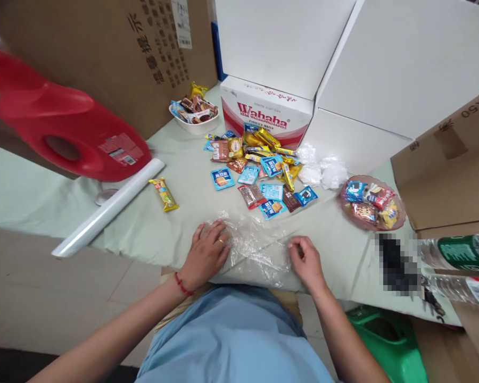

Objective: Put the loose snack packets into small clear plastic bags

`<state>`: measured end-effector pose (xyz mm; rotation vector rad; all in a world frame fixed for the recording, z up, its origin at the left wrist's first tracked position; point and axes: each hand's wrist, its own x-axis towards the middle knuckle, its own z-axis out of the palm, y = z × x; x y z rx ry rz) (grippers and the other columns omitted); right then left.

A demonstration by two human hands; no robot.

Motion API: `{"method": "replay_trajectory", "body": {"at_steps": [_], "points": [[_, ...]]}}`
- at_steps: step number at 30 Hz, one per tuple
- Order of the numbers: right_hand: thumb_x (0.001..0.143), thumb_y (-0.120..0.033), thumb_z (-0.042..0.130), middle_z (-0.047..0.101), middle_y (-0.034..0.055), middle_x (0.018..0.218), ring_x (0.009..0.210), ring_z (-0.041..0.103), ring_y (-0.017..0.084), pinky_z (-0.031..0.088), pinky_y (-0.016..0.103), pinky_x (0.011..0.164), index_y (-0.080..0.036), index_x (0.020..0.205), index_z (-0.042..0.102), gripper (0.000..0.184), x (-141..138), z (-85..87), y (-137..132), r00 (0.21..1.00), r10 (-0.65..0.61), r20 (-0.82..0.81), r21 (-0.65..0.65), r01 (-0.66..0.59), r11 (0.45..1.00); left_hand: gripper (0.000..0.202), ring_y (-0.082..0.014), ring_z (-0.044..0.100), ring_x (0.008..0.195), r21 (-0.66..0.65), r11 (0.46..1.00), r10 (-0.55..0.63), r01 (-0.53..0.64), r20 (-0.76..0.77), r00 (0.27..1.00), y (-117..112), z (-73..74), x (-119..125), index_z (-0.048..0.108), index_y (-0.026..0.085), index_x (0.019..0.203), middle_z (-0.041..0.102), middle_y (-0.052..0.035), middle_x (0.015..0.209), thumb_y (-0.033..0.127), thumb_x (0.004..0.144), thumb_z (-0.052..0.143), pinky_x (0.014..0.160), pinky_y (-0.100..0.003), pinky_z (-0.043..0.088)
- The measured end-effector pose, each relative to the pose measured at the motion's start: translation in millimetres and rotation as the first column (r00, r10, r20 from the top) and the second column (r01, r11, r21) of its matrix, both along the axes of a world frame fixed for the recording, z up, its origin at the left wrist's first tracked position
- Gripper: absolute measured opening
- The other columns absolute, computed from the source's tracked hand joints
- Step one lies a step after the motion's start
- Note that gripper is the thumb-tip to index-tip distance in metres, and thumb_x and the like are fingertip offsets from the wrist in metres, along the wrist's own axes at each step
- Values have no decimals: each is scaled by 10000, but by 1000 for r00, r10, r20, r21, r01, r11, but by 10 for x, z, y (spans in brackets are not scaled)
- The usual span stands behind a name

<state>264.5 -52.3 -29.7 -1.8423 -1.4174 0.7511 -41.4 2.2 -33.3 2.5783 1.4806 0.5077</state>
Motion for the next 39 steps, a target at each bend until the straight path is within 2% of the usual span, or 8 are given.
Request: {"method": "replay_trajectory", "body": {"at_steps": [4,10,15,18,21,28,35,39], "points": [[980,-565,483,733,88,1079,964,666,239,534,338,792,-227,1087,649,392,167,107,414,998,-63,-14,29,63,998,342,-289,431,1492,44,999,-26,26,-11,1000,-28,-130,-88,656,194,1296,555,-147,1533,260,1031,451,1255,-594,194],[886,-329,611,747,27,858,760,661,199,477,279,687,-210,1017,717,207,-84,156,1094,919,364,149,-231,-325,917,466,-307,416,1502,-16,998,-60,59,-78,995,-36,-100,-136,520,294,1497,444,-103,1623,310,1047,399,1226,-731,8],[925,-221,557,740,102,1131,1002,682,259,505,328,841,-209,1122,742,270,-5,352,1633,784,258,564,-179,-189,966,518,-325,398,1513,-58,997,-63,57,-102,993,-43,-102,-201,457,315,1550,369,-93,1659,353,1037,398,1213,-752,-40],[888,-246,669,562,122,1489,1241,612,275,486,332,991,-223,1436,582,555,-72,408,1971,621,478,622,-239,-431,870,526,-317,387,1520,-67,996,-70,63,-106,992,-39,-97,-207,444,306,1559,351,-89,1666,354,1037,395,1216,-745,-61],[854,-283,742,484,142,1562,1260,608,288,483,330,1004,-229,1536,467,737,-201,419,2213,486,625,611,-385,-507,771,520,-310,389,1520,-68,995,-74,68,-100,992,-40,-94,-209,454,303,1552,359,-88,1663,351,1037,407,1221,-736,-68],[846,-142,628,715,154,1211,1042,669,271,484,328,909,-138,1316,657,471,-51,657,2187,514,589,623,-338,-502,796,504,-308,407,1512,-22,997,-69,69,-9,998,-59,-102,-226,478,318,1536,412,-92,1640,348,1035,438,1240,-728,8],[861,-126,527,729,107,1048,978,648,234,485,334,928,-150,1081,767,326,114,824,2008,519,693,500,-240,-686,687,482,-300,426,1501,-51,998,-44,46,47,998,-61,-85,-221,522,343,1502,458,-75,1616,385,1025,469,1254,-697,37],[880,-159,546,721,102,1029,931,656,228,493,313,878,-165,1038,781,284,61,831,2034,422,765,486,-347,-710,613,475,-288,423,1502,-60,997,-46,48,47,998,-66,-83,-222,531,324,1496,457,-77,1616,390,1031,461,1260,-681,10]]}}
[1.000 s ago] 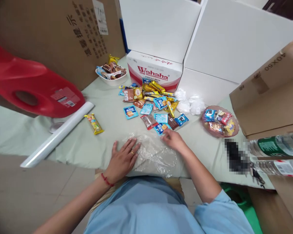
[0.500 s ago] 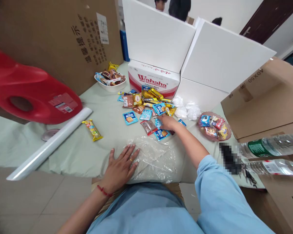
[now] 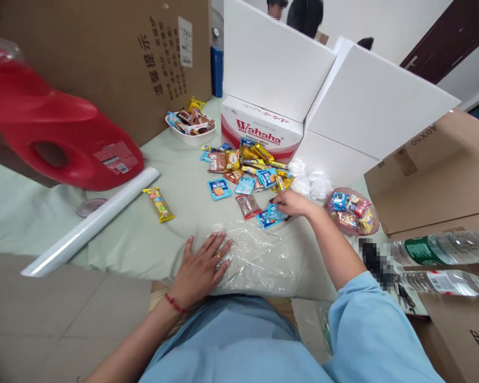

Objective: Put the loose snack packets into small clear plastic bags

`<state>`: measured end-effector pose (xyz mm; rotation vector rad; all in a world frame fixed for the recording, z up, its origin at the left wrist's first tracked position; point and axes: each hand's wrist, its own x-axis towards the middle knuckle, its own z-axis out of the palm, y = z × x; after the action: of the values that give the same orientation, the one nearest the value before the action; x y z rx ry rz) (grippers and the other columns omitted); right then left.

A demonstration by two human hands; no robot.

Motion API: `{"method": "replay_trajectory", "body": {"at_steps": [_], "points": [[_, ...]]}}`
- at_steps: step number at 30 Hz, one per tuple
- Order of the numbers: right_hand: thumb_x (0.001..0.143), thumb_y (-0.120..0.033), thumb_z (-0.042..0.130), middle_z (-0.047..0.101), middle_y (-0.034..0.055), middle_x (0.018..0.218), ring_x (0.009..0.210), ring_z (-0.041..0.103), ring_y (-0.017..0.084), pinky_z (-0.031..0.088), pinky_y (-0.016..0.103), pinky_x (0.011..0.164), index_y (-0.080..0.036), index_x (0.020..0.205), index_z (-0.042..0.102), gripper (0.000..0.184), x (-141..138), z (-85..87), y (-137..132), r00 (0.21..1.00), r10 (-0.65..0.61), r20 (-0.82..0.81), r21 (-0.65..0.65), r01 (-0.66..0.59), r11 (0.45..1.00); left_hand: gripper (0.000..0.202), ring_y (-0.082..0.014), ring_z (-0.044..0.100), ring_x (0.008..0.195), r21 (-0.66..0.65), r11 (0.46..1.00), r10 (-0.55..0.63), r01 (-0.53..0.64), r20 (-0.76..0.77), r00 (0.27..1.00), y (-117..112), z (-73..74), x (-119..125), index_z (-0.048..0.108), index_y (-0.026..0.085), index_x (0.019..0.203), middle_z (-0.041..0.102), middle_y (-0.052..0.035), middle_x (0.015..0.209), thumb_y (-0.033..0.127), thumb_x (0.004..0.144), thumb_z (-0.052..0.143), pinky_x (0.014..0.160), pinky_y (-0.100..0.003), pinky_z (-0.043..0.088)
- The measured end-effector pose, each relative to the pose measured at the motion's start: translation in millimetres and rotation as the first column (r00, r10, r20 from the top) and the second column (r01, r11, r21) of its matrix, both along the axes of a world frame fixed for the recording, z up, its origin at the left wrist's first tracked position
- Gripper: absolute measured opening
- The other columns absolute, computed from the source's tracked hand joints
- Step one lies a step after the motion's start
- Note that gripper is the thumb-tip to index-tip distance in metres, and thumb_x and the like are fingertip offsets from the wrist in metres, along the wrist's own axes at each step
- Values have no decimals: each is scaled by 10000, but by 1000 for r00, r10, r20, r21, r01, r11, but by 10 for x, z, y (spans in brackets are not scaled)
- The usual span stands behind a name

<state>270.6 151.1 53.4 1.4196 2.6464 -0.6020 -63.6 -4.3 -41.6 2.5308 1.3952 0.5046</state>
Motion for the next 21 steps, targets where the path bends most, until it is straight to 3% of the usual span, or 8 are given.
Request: {"method": "replay_trajectory", "body": {"at_steps": [4,8,10,13,17,21], "points": [[880,-184,605,691,126,1182,1047,659,242,489,321,948,-178,1160,759,320,-166,-127,-25,999,38,33,-63,-36,997,470,-286,417,1506,27,1000,10,-9,-14,1000,0,-18,3,528,323,1496,448,-76,1621,372,1034,457,1261,-675,-2],[810,-266,762,635,121,1321,1189,615,271,458,341,1043,-219,1330,676,529,-190,-226,-94,999,48,8,-105,-46,993,481,-300,417,1505,42,999,-11,13,-48,999,8,-30,3,510,305,1510,433,-82,1629,353,1036,450,1252,-694,10],[754,-241,817,632,147,1293,1160,623,291,477,340,997,-187,1299,686,563,-165,-242,-150,996,-11,88,-87,18,996,487,-312,422,1501,42,999,-15,18,-63,998,12,-29,3,510,301,1511,432,-87,1629,346,1029,460,1246,-707,19],[750,-234,833,635,166,1215,1073,634,291,491,330,908,-149,1186,717,459,-138,-210,-291,982,-93,167,-38,100,994,498,-323,424,1498,43,999,-14,18,-75,997,17,-29,4,507,309,1514,433,-88,1629,331,1018,475,1242,-714,31],[833,-255,759,642,131,1166,1079,568,307,450,383,922,-197,1097,715,274,-57,-55,-596,978,-139,157,115,122,986,506,-321,422,1499,53,998,-17,21,-73,997,21,-35,9,494,313,1523,428,-86,1630,324,1017,471,1243,-709,35],[893,-251,673,644,156,1187,1168,507,353,413,452,966,-200,1053,675,169,161,22,-903,932,-326,157,352,255,900,495,-319,433,1492,55,998,-11,14,-69,998,25,-24,20,514,303,1509,442,-85,1622,324,1016,468,1252,-692,38]]}}
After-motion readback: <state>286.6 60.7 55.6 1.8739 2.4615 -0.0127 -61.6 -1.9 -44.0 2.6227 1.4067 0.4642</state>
